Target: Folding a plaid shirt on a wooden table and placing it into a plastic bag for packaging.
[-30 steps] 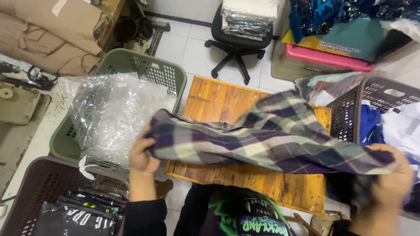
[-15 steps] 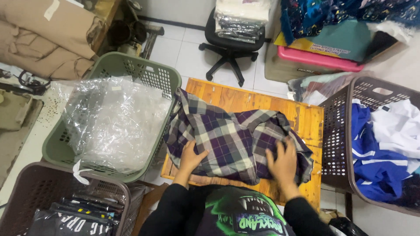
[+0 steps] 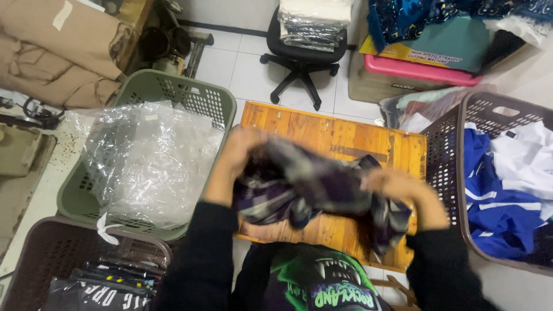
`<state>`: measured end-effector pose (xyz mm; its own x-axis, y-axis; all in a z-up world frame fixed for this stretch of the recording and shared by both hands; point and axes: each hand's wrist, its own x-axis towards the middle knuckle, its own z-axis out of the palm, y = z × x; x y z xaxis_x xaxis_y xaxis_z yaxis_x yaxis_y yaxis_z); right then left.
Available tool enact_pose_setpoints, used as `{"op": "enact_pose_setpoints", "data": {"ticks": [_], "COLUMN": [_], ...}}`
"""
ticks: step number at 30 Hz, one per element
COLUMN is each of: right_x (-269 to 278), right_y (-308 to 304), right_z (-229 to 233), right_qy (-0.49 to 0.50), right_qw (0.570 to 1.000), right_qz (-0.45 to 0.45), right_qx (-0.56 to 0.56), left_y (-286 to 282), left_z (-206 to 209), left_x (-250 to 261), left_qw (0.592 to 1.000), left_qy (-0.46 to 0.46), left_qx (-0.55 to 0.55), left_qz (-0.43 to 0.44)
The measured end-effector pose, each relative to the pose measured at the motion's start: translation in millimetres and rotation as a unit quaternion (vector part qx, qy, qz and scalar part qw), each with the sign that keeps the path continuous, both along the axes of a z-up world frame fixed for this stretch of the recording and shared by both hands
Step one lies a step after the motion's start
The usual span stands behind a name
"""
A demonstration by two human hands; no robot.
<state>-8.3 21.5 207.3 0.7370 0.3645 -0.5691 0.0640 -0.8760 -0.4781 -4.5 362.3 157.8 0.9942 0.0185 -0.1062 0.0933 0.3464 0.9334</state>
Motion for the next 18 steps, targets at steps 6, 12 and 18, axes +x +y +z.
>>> {"op": "enact_pose_setpoints", "data": {"ticks": [6, 12, 18], "right_x": [49.3, -50.1, -69.5], "right_y": [8.7, 17.8, -68.1], "right_z": [-7.8, -133.8, -201.6], "right_qy": [-0.662, -0.224, -0.262], "right_qw": [0.743, 0.958, 0.942], "right_qz": [-0.102, 0.007, -0.023], "right_qx": [-0.023, -0.180, -0.210], "left_y": [-24.4, -66.5, -20.2], "left_z": [26.7, -100.3, -199.5], "left_x": [58.1, -53.9, -102.2], "left_qw": [0.988, 0.657, 0.866], "left_qy": [-0.129, 0.043, -0.101], "left_qx": [0.034, 0.713, 0.484], "left_qz": [0.072, -0.241, -0.072]}}
